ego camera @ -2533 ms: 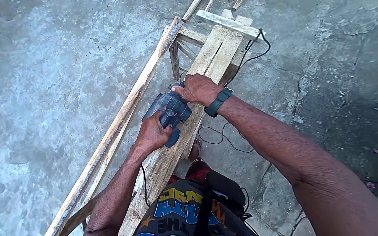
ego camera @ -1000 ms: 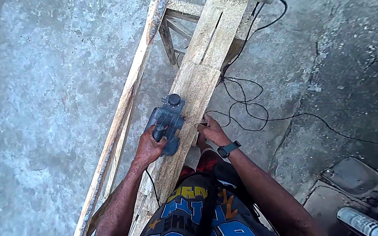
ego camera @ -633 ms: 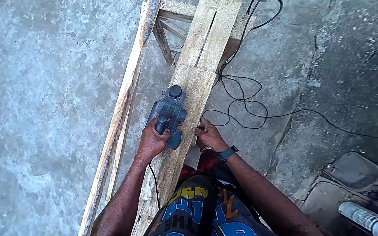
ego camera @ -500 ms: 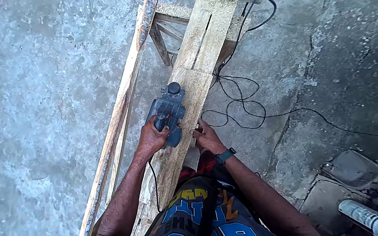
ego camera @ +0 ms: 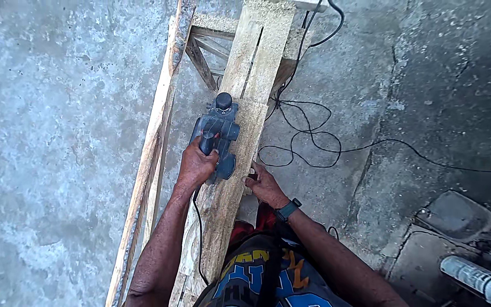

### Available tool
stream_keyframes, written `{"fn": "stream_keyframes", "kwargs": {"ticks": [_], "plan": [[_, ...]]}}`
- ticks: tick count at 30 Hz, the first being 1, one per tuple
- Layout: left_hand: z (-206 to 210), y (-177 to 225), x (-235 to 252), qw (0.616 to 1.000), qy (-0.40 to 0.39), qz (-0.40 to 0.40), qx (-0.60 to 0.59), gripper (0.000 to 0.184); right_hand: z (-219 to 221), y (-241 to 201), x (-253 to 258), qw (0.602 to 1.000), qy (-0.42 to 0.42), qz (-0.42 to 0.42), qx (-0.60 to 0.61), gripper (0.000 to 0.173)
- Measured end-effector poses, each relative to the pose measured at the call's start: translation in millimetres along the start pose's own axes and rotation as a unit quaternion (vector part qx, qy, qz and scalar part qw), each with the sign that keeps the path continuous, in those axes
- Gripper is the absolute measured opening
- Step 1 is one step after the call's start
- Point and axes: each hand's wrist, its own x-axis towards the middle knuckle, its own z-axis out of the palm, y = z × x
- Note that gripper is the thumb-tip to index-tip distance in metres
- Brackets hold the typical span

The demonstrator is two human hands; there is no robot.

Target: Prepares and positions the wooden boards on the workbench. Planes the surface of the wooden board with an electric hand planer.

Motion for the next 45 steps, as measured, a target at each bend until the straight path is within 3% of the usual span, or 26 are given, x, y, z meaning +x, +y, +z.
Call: {"fn": "stream_keyframes", "kwargs": {"ticks": [11, 18, 21, 23, 25, 27, 30, 32, 35, 37, 39, 43, 45], "plan": [[-2.7, 28.2, 41.4, 1.000, -0.003, 0.018, -0.020, 0.023, -0.1, -7.0, -2.9, 1.000, -0.009, -0.006, 0.000, 0.075], [-8.6, 35.5, 39.1, 0.999, 0.011, 0.027, -0.015, 0.023, -12.3, -16.3, -4.4, 0.996, 0.006, -0.012, -0.089, 0.070], [-24.7, 40.0, 10.3, 0.999, 0.015, 0.025, 0.015, 0.024, -47.4, -53.6, -12.2, 0.972, 0.082, -0.150, -0.162, 0.059], [-35.5, 37.3, -19.1, 0.999, 0.021, 0.029, 0.032, 0.025, -70.6, -90.6, -11.7, 0.918, 0.107, -0.295, -0.242, 0.058], [-45.6, 35.9, -48.2, 0.998, 0.024, 0.048, 0.043, 0.027, -86.6, -135.4, 2.0, 0.813, 0.099, -0.467, -0.335, 0.055], [-56.0, 32.6, -77.1, 0.995, 0.028, 0.061, 0.071, 0.028, -90.0, -183.9, 18.9, 0.695, 0.035, -0.587, -0.413, 0.050], [-71.3, 21.0, -119.5, 0.993, 0.028, 0.067, 0.093, 0.025, -78.5, -234.6, 34.0, 0.537, -0.104, -0.642, -0.537, 0.054], [-79.3, 10.4, -144.8, 0.992, 0.033, 0.076, 0.097, 0.026, -66.2, -250.7, 35.6, 0.449, -0.169, -0.683, -0.551, 0.057], [-84.2, -4.2, -178.9, 0.990, 0.044, 0.090, 0.095, 0.029, -35.9, -257.7, 27.1, 0.388, -0.204, -0.727, -0.528, 0.057], [-86.1, -10.8, -196.8, 0.992, 0.053, 0.073, 0.093, 0.030, -13.1, -258.3, 16.6, 0.394, -0.200, -0.711, -0.548, 0.054], [-85.7, -16.6, -209.4, 0.992, 0.062, 0.042, 0.106, 0.031, 8.3, -253.1, 2.9, 0.438, -0.182, -0.655, -0.589, 0.053], [-73.0, -29.1, -223.8, 0.985, 0.092, 0.000, 0.149, 0.037, 61.6, -230.1, -41.5, 0.647, -0.059, -0.430, -0.627, 0.048], [-62.7, -32.9, -227.9, 0.976, 0.104, -0.009, 0.192, 0.043, 83.3, -228.9, -56.1, 0.726, -0.047, -0.291, -0.622, 0.052]]}}
